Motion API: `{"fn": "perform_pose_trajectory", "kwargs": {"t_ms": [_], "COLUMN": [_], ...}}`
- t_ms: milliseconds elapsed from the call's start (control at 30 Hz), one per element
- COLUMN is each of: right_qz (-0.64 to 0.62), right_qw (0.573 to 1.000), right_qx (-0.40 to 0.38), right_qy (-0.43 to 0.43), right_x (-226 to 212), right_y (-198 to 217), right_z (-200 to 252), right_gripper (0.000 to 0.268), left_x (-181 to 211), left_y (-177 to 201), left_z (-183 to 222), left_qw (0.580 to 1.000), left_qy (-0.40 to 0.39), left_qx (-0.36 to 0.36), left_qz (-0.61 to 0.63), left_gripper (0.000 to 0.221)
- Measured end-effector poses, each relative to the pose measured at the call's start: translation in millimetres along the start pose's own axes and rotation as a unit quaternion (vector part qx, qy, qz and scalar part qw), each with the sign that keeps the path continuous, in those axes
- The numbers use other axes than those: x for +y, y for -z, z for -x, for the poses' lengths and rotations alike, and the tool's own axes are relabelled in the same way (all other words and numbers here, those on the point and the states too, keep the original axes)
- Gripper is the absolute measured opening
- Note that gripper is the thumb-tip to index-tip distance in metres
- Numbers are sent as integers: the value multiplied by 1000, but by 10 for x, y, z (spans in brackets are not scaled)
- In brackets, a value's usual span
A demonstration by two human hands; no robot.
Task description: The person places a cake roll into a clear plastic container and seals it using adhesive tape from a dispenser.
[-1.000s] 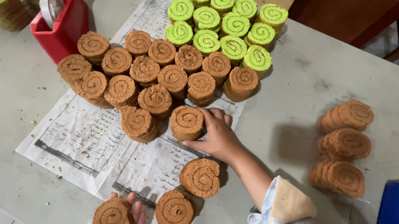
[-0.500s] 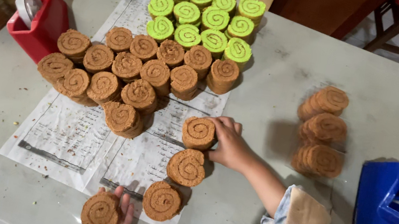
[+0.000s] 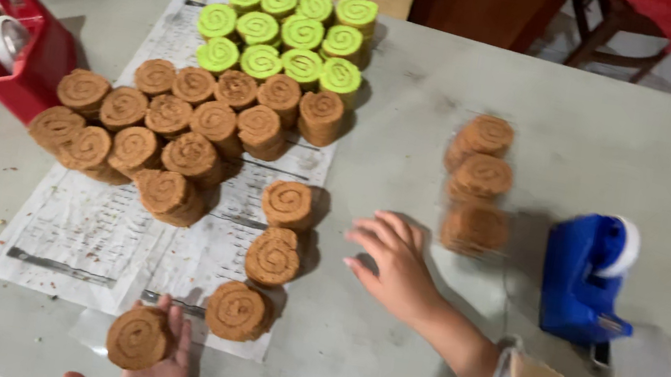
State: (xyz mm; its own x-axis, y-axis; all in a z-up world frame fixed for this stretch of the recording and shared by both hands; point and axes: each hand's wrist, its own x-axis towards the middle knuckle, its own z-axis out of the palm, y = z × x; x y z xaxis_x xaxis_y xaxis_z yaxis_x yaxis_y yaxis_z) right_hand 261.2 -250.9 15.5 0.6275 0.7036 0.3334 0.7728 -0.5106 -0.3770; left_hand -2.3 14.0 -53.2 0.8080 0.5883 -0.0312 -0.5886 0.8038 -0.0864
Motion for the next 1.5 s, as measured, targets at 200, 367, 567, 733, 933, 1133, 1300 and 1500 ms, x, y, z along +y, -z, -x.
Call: {"fn": "perform_pose_trajectory", "kwargs": {"t_ms": [200, 367, 567, 733, 933, 1133, 1300, 1500], "right_qz": [14, 43, 93, 36, -32, -13, 14, 86], "right_qw": [998, 993, 976, 966, 990, 993, 992, 994], "right_qx": [60, 91, 160, 231, 100, 65, 69, 43], "right_qy": [1, -57, -118, -114, -99, -101, -101, -58], "right_x": [171, 418, 443, 374, 270, 252, 249, 137], "right_y": [699, 1020, 1361, 1634, 1400, 1128, 981, 1008], "right_z": [1038, 1778, 2186, 2149, 1953, 1921, 1942, 1848], "right_gripper": [16, 21, 11, 28, 102, 106, 104, 84], "left_x": [-94, -941, -2149, -2956, -3172, -3091, -3072, -3108], "left_y": [-37, -869, -1343, -1267, -729, -556, -471, -472], "left_z": [148, 482, 514, 399, 394, 367, 329, 391], "left_qw": [998, 995, 886, 793, 787, 774, 764, 753], "left_qy": [18, 55, 415, 575, 589, 604, 610, 610], "left_qx": [-52, -29, 95, 0, 18, -2, 8, -15], "left_qz": [-7, -81, -184, -202, -185, -190, -212, -245], "left_gripper": [93, 79, 83, 94, 95, 92, 92, 87]}}
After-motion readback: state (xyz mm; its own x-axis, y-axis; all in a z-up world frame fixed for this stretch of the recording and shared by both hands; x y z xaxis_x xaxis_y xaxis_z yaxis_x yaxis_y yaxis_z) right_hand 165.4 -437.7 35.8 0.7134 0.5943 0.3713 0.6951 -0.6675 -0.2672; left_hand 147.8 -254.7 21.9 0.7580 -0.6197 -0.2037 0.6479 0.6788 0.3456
